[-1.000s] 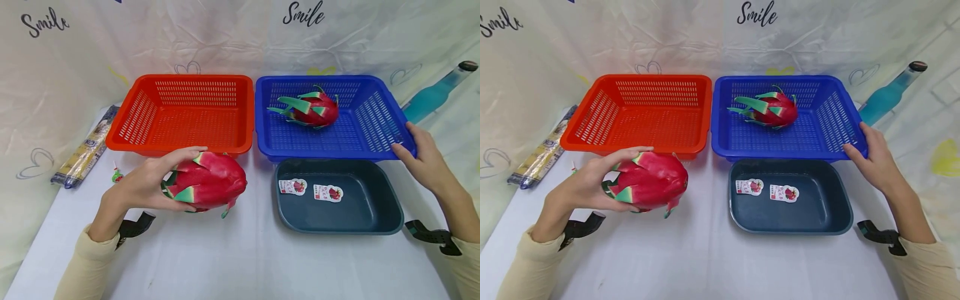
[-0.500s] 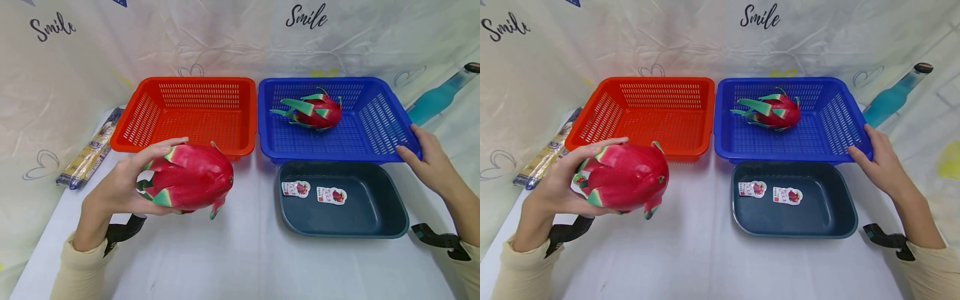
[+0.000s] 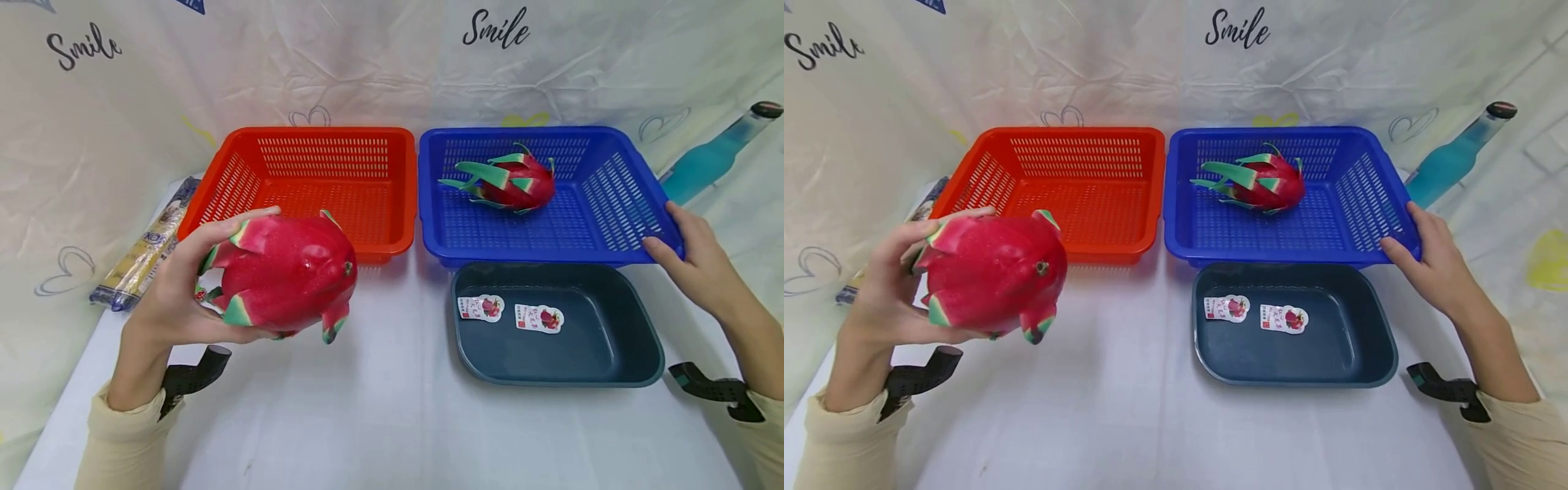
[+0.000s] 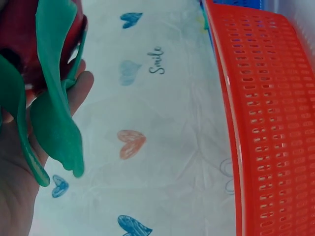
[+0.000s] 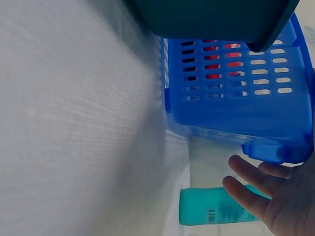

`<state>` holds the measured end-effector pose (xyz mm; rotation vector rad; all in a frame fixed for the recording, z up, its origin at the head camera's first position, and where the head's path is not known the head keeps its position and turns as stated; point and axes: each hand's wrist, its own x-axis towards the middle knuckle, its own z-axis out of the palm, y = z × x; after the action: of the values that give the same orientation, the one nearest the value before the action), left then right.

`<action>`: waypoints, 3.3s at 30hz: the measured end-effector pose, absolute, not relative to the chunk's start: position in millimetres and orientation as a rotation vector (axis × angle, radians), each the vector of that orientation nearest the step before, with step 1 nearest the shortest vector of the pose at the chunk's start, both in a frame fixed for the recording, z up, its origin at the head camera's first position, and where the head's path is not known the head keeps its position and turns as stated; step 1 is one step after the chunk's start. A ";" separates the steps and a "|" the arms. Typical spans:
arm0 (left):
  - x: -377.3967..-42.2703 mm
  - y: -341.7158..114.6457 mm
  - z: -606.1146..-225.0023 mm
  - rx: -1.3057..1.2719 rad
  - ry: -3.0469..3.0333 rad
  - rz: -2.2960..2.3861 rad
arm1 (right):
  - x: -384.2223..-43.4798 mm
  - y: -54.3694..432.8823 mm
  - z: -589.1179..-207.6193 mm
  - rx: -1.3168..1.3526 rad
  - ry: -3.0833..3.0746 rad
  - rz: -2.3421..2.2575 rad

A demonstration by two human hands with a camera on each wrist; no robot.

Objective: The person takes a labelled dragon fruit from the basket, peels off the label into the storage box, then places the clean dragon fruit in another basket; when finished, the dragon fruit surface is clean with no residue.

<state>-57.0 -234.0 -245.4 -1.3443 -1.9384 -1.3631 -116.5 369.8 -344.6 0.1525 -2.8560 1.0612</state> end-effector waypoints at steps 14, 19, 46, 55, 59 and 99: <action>-105.7 -188.3 -202.2 -1.374 -2.266 -0.963 | -115.6 368.7 -344.2 0.152 -2.843 1.088; -130.1 -155.1 -190.8 -1.426 -2.328 -0.854 | -115.3 371.4 -344.4 0.151 -2.862 1.118; -210.3 -11.1 -154.8 -1.654 -2.532 -0.636 | -117.5 373.3 -342.0 0.099 -2.902 1.120; -225.2 31.3 -177.1 -1.758 -2.743 -0.280 | -114.4 369.1 -341.9 0.114 -2.883 1.147; -227.3 47.4 -182.5 -1.769 -2.838 -0.057 | -114.5 364.8 -342.4 0.112 -2.879 1.159; -248.9 82.1 -236.5 -1.679 -3.290 0.016 | -114.6 361.0 -341.0 0.110 -2.892 1.141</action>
<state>-248.9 82.1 -236.5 -1.6785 -3.2902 0.0162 -114.6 361.0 -341.0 0.1096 -2.8916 1.1410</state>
